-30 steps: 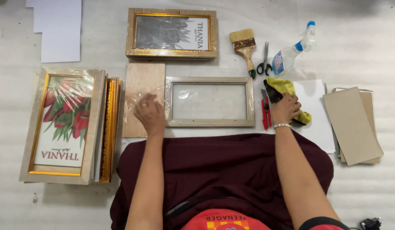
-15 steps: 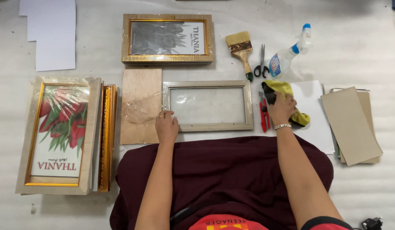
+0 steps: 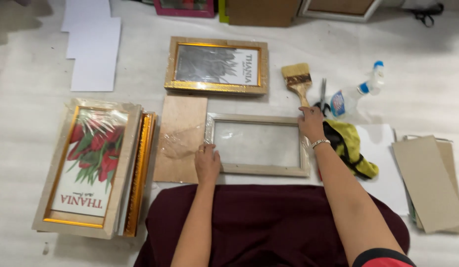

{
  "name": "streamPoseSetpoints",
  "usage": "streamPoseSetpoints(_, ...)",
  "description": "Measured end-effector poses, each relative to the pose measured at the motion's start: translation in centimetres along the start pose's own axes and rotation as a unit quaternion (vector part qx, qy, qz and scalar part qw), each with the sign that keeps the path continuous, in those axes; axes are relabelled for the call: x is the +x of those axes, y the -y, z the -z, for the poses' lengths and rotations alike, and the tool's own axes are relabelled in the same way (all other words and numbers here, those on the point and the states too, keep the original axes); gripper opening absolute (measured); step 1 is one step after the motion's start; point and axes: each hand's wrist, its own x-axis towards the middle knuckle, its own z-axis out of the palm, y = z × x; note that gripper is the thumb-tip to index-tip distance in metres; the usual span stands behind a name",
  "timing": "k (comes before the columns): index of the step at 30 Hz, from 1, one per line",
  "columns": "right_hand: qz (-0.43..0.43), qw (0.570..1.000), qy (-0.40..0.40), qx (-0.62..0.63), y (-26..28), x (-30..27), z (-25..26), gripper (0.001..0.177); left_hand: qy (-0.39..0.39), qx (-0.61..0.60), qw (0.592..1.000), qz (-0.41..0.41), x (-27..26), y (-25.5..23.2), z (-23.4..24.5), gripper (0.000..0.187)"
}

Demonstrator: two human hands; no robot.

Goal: Cleaning glass and assembling a picture frame on the floor using various tools.

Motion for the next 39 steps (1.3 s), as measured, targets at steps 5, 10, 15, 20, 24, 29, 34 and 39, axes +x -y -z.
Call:
streamPoseSetpoints(5,-0.026,0.986,-0.022,-0.166,-4.6,4.1,-7.5,0.037,0.007,-0.024,0.999,0.028,0.7,-0.5,0.2,0.019)
streamPoseSetpoints(10,-0.016,0.976,-0.056,-0.211,-2.2,5.3,-2.8,0.026,0.013,-0.029,0.999,0.039,1.0,0.0,-0.6,0.017)
streamPoseSetpoints(15,0.04,0.981,-0.154,-0.115,3.6,2.9,7.6,0.021,0.018,-0.03,0.999,0.031,0.7,-0.2,-0.3,0.016)
streamPoseSetpoints(20,0.08,0.972,-0.221,0.031,10.8,-4.5,19.2,0.024,0.009,-0.03,0.999,0.02,0.5,-0.4,-0.1,0.016)
streamPoseSetpoints(24,0.013,0.977,-0.212,0.011,9.4,-8.9,19.3,0.036,0.014,-0.03,0.999,0.019,0.3,0.4,-1.1,0.017)
streamPoseSetpoints(29,-0.189,0.957,-0.049,0.212,5.6,-12.7,13.9,0.024,0.022,0.001,1.0,0.019,0.1,1.2,-1.8,0.02)
streamPoseSetpoints(34,-0.239,0.924,0.074,0.29,7.4,-12.3,14.0,0.035,0.017,0.022,0.999,0.039,0.2,1.6,-2.0,0.032)
streamPoseSetpoints(39,-0.313,0.91,0.089,0.259,10.1,-11.7,16.0,0.049,0.032,0.028,0.998,0.053,0.0,1.9,-2.3,0.045)
